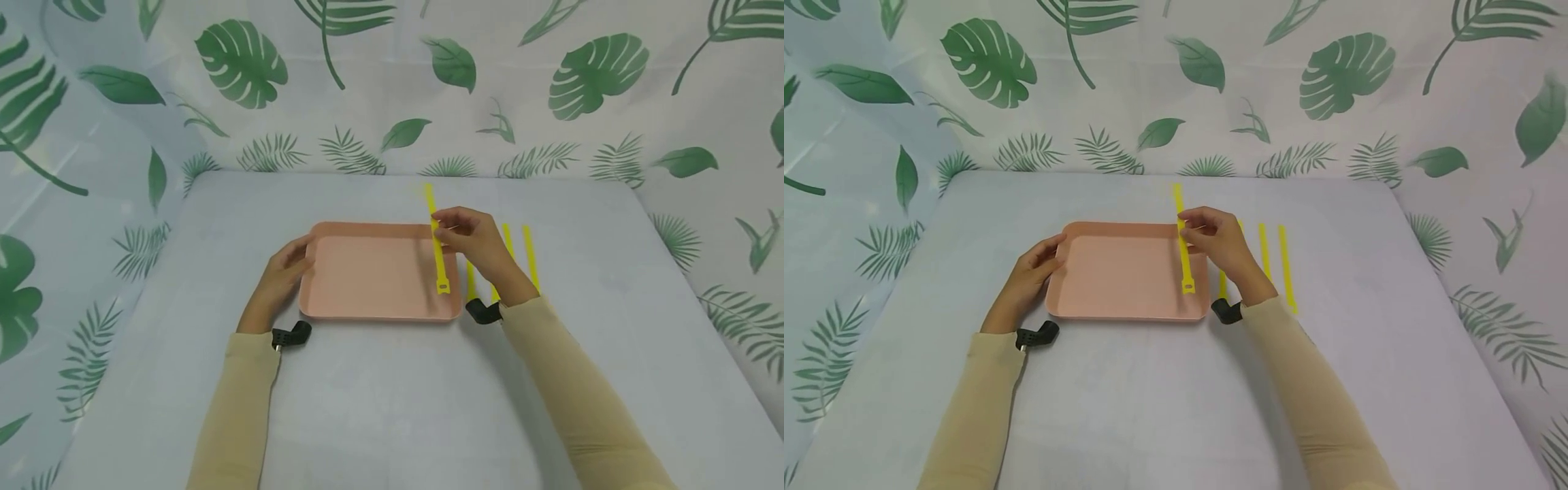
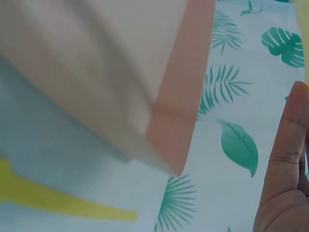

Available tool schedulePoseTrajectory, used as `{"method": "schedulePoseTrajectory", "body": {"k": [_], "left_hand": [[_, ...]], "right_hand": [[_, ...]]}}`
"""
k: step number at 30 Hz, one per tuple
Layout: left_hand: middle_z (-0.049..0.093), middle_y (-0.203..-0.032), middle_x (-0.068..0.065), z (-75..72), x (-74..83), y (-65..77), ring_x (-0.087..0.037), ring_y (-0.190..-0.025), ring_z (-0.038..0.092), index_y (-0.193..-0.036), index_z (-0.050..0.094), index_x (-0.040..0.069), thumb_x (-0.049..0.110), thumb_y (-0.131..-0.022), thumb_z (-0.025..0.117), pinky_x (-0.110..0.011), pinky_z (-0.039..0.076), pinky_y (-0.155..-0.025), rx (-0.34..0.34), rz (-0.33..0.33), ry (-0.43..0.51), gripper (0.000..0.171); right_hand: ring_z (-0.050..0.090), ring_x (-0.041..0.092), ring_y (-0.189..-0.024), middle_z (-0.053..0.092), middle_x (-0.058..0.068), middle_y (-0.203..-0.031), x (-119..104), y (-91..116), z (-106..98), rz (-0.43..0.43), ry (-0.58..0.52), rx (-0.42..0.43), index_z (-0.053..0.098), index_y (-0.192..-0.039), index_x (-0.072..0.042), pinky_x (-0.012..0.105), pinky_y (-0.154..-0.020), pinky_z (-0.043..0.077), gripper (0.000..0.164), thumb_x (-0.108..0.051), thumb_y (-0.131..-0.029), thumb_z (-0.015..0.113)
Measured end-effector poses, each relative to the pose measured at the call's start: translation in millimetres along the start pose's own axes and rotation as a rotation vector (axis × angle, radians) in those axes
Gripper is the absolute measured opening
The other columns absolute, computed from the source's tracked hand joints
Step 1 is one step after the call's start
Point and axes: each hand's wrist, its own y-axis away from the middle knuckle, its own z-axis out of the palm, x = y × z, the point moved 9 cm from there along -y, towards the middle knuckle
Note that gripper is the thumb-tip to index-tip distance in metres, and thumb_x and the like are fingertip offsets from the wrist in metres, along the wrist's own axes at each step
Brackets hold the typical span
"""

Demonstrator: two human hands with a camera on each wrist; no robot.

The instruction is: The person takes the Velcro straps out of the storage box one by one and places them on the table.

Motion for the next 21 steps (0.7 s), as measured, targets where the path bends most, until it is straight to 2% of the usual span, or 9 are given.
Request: {"method": "schedulePoseTrajectory", "body": {"k": [8, 21], "left_hand": [[0.044, -0.166, -0.024, 1.7, 1.1, 3.3, -0.036, -0.154, 0.041, -0.164, 0.041, -0.002, 0.008, -0.112, 0.058, -0.045, 0.034, -0.129, 0.004, -0.023, 0.015, 0.056], [0.044, -0.166, -0.022, 1.6, 0.5, 4.6, -0.035, -0.154, 0.042, -0.165, 0.041, 0.001, 0.011, -0.112, 0.059, -0.043, 0.035, -0.128, 0.008, -0.034, -0.006, 0.057]], "right_hand": [[0.069, 0.008, -0.087, 0.067, -0.003, -0.103, 7.0, 10.3, -23.7, 0.016, 0.063, 0.042, 0.063, -0.134, 0.016, 0.024, -0.079, 0.064, 0.035, 0.003, -0.103, 0.068], [0.069, 0.009, -0.090, 0.065, 0.001, -0.108, 17.9, 26.6, -57.6, 0.041, 0.059, 0.091, 0.060, -0.137, 0.017, 0.023, -0.082, 0.064, 0.037, 0.002, -0.104, 0.066]]}}
